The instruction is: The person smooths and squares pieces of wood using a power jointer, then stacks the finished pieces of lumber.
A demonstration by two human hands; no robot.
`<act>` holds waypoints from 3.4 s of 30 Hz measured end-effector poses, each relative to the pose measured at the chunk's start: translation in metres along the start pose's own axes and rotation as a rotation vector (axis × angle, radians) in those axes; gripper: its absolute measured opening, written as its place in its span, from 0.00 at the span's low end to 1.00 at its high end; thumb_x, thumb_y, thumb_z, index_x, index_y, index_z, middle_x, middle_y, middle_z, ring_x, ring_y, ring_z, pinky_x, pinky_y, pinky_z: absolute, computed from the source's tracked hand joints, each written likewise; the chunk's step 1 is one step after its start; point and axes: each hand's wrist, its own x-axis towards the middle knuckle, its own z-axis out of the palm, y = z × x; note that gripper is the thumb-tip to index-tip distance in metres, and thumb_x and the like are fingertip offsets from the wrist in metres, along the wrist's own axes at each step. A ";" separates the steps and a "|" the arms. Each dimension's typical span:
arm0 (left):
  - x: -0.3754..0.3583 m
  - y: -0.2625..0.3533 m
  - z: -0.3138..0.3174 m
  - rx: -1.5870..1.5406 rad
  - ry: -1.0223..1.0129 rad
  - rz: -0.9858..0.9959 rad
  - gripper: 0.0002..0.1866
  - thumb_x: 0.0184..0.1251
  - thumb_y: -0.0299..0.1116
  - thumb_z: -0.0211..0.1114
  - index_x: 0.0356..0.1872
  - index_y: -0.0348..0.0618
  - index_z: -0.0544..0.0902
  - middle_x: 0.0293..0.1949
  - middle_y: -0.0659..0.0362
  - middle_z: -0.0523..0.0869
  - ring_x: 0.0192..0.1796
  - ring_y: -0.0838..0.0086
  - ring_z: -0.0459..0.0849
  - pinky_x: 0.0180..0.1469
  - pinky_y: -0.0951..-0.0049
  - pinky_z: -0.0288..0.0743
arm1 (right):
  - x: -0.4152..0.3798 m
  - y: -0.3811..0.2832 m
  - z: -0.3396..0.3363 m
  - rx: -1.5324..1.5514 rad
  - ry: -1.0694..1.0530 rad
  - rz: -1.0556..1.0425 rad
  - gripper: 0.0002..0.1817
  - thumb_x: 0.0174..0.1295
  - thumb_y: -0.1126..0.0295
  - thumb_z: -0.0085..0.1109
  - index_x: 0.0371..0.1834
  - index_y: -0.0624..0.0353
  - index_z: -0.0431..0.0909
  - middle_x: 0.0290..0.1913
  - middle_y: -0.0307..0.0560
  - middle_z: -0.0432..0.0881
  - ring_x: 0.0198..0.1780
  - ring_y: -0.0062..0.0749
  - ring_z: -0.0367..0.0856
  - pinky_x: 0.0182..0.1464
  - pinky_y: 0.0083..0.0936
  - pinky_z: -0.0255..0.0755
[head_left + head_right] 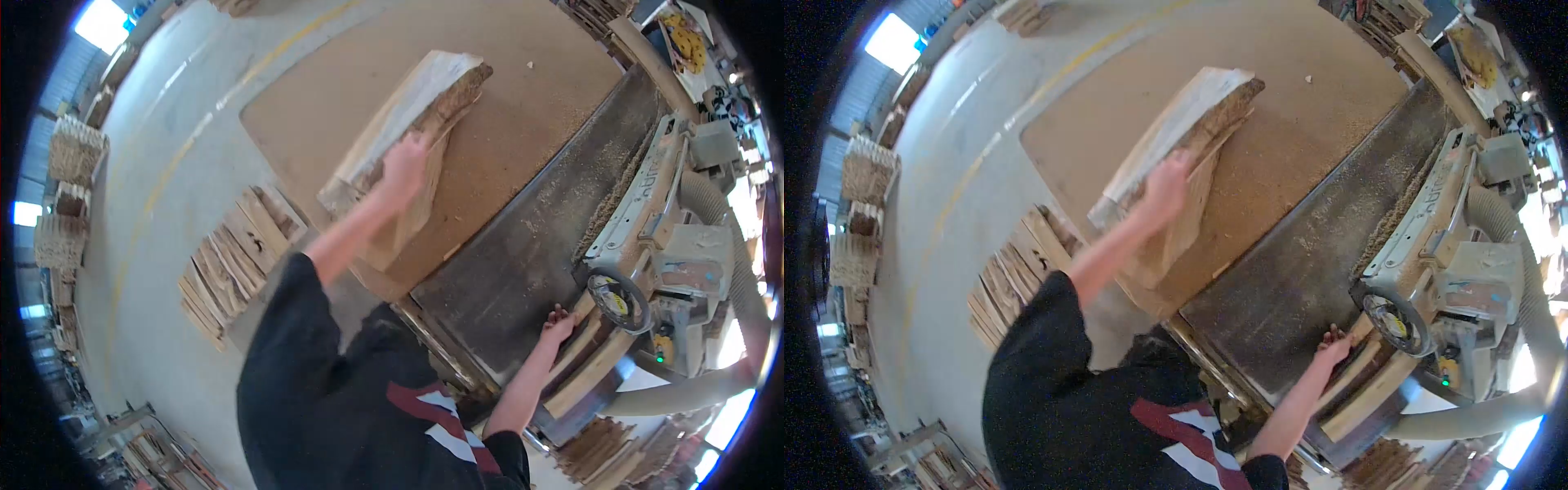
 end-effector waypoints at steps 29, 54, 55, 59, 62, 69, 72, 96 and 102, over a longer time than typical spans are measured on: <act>-0.264 0.049 0.116 -0.359 0.323 -0.207 0.44 0.48 0.39 0.80 0.67 0.39 0.70 0.57 0.40 0.74 0.63 0.44 0.69 0.64 0.49 0.67 | -0.184 0.134 -0.056 -0.181 -0.267 -0.364 0.16 0.74 0.59 0.55 0.33 0.58 0.79 0.29 0.41 0.83 0.27 0.20 0.81 0.27 0.21 0.69; -0.414 0.107 0.209 -0.131 0.101 0.624 0.43 0.58 0.60 0.71 0.70 0.46 0.73 0.73 0.29 0.58 0.75 0.35 0.58 0.70 0.39 0.59 | -0.286 0.206 -0.210 0.001 -0.194 0.039 0.15 0.62 0.67 0.70 0.47 0.58 0.75 0.34 0.38 0.79 0.34 0.21 0.79 0.32 0.21 0.72; -0.413 0.111 0.205 -0.102 0.070 0.665 0.42 0.56 0.60 0.72 0.68 0.46 0.75 0.72 0.29 0.60 0.75 0.36 0.59 0.71 0.41 0.59 | -0.276 0.221 -0.215 0.009 -0.185 0.048 0.15 0.62 0.67 0.70 0.47 0.58 0.75 0.34 0.38 0.79 0.34 0.21 0.79 0.32 0.21 0.72; -0.382 0.134 0.204 -0.123 -0.053 0.866 0.42 0.50 0.60 0.76 0.64 0.44 0.80 0.71 0.30 0.64 0.74 0.39 0.63 0.71 0.46 0.61 | -0.268 0.238 -0.210 0.285 -0.440 0.287 0.19 0.66 0.56 0.67 0.50 0.56 0.73 0.33 0.41 0.81 0.32 0.25 0.80 0.30 0.21 0.71; -0.370 0.156 0.214 -0.120 -0.093 0.865 0.42 0.51 0.59 0.77 0.64 0.42 0.79 0.72 0.31 0.61 0.73 0.38 0.64 0.71 0.47 0.63 | -0.266 0.218 -0.199 0.296 -0.448 0.398 0.27 0.68 0.41 0.59 0.52 0.54 0.74 0.35 0.41 0.83 0.33 0.27 0.83 0.29 0.21 0.72; -0.321 0.226 0.257 -0.226 -0.070 0.813 0.42 0.51 0.59 0.77 0.62 0.40 0.80 0.70 0.29 0.63 0.69 0.37 0.69 0.66 0.49 0.71 | -0.228 0.152 -0.164 0.185 -0.169 0.373 0.31 0.69 0.36 0.53 0.33 0.58 0.77 0.22 0.40 0.77 0.21 0.26 0.76 0.22 0.22 0.65; -0.282 0.264 0.266 -0.247 -0.063 0.748 0.42 0.51 0.58 0.77 0.62 0.39 0.80 0.70 0.27 0.62 0.69 0.36 0.69 0.65 0.49 0.71 | -0.186 0.123 -0.139 0.232 -0.126 0.316 0.31 0.71 0.37 0.52 0.30 0.57 0.76 0.18 0.38 0.73 0.18 0.26 0.71 0.20 0.23 0.60; 0.172 0.281 0.198 -0.708 -0.330 0.150 0.25 0.57 0.44 0.69 0.47 0.31 0.83 0.27 0.56 0.86 0.29 0.67 0.85 0.36 0.67 0.78 | -0.028 -0.039 0.024 0.106 0.080 0.132 0.26 0.75 0.43 0.48 0.32 0.55 0.78 0.21 0.35 0.76 0.17 0.19 0.68 0.17 0.22 0.53; -0.045 0.159 0.134 -1.650 -0.898 -0.454 0.34 0.72 0.49 0.58 0.72 0.39 0.65 0.50 0.48 0.82 0.50 0.62 0.86 0.39 0.66 0.81 | -0.059 0.005 -0.006 0.057 -0.248 -0.198 0.21 0.76 0.51 0.53 0.43 0.61 0.79 0.25 0.39 0.79 0.23 0.19 0.73 0.23 0.21 0.63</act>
